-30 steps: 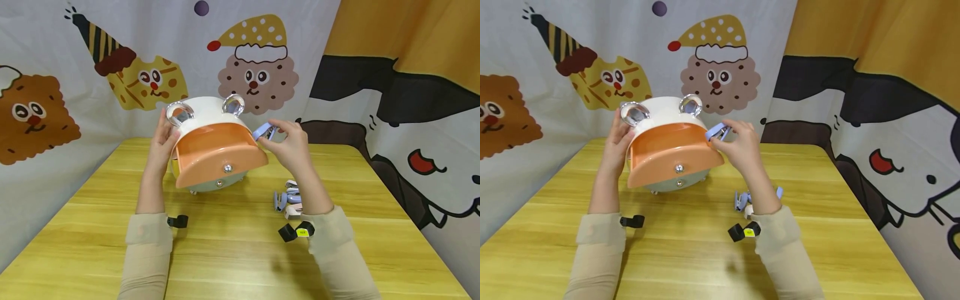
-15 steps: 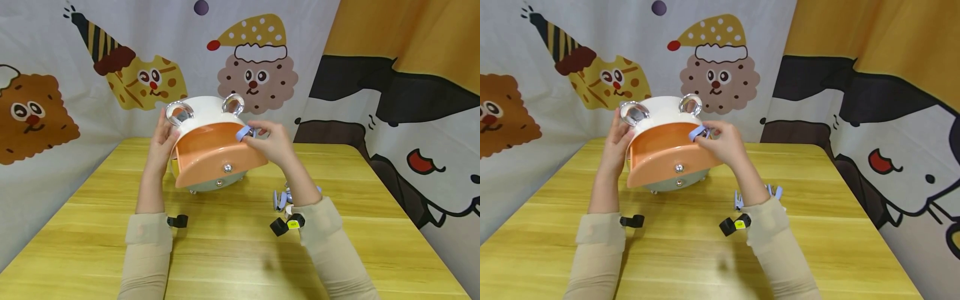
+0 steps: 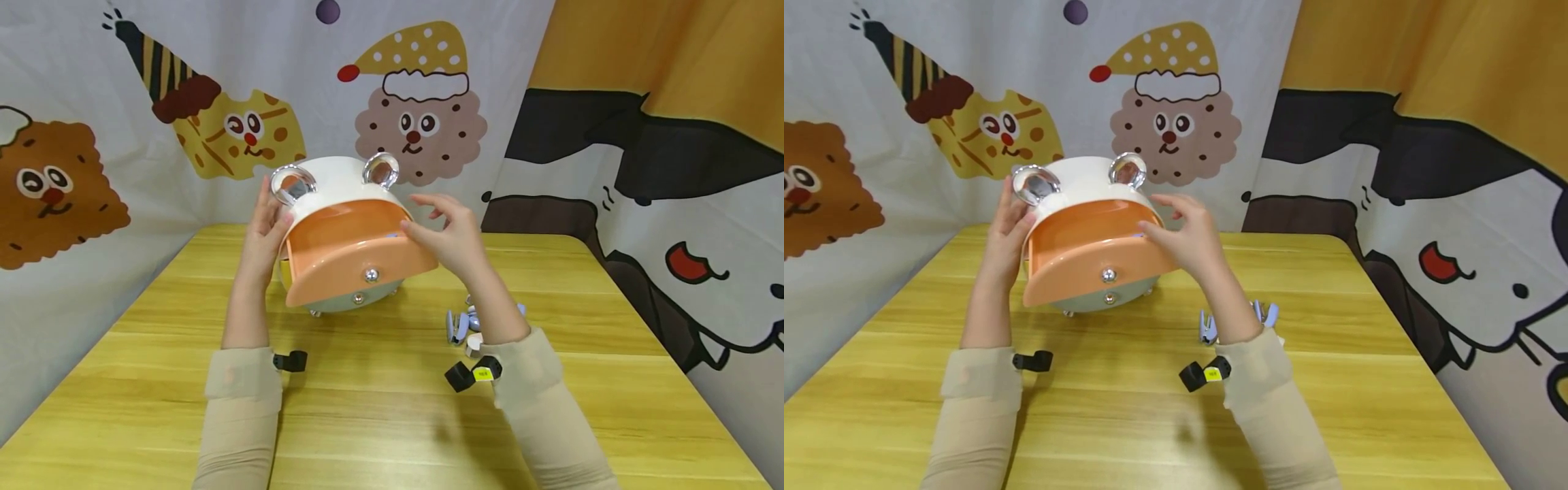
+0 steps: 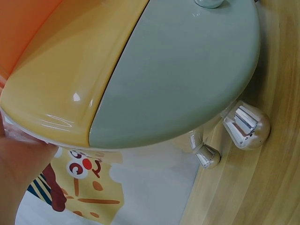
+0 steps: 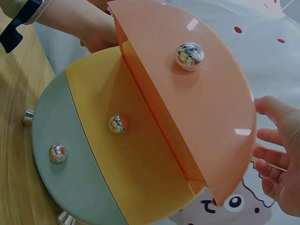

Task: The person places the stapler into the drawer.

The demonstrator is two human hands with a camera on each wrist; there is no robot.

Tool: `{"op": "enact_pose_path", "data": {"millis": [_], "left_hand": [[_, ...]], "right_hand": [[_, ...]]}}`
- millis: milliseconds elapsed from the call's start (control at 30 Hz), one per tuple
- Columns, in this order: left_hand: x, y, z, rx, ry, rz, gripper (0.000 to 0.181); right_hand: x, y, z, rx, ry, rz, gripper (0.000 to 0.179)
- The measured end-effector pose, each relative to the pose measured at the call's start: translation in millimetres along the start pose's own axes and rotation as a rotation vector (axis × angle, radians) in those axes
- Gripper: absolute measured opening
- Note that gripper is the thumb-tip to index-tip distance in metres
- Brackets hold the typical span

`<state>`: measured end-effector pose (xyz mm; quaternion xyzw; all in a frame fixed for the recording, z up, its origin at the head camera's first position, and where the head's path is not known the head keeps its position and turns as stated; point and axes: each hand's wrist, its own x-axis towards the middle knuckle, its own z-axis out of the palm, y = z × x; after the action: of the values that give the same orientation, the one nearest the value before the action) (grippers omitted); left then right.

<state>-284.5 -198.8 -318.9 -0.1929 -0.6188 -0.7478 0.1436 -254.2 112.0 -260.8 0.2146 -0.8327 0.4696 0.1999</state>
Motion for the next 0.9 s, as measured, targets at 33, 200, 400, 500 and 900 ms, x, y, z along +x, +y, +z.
{"op": "enact_pose_path", "data": {"millis": [33,200,400,500,900], "left_hand": [[-0.2,0.1,-0.1,0.0,-0.001,-0.001,0.069],[-0.7,0.7,-0.3,0.01,0.003,-0.008,0.069],[-0.8,0.6,-0.5,0.012,0.002,-0.008,0.068],[-1.0,1.0,-0.1,0.013,0.001,-0.013,0.068],[-1.1,0.2,-0.6,0.007,-0.009,-0.006,0.068]], "right_hand": [[-2.2,0,-1,-0.005,0.02,-0.019,0.045],[-14.3,5,-11,-0.015,0.082,-0.099,0.044],[-32.8,18,-21,-0.022,0.091,-0.091,0.046],[-42.5,25,-26,-0.034,0.083,-0.063,0.047],[-72.2,49,-36,-0.102,0.029,-0.032,0.051]]}}
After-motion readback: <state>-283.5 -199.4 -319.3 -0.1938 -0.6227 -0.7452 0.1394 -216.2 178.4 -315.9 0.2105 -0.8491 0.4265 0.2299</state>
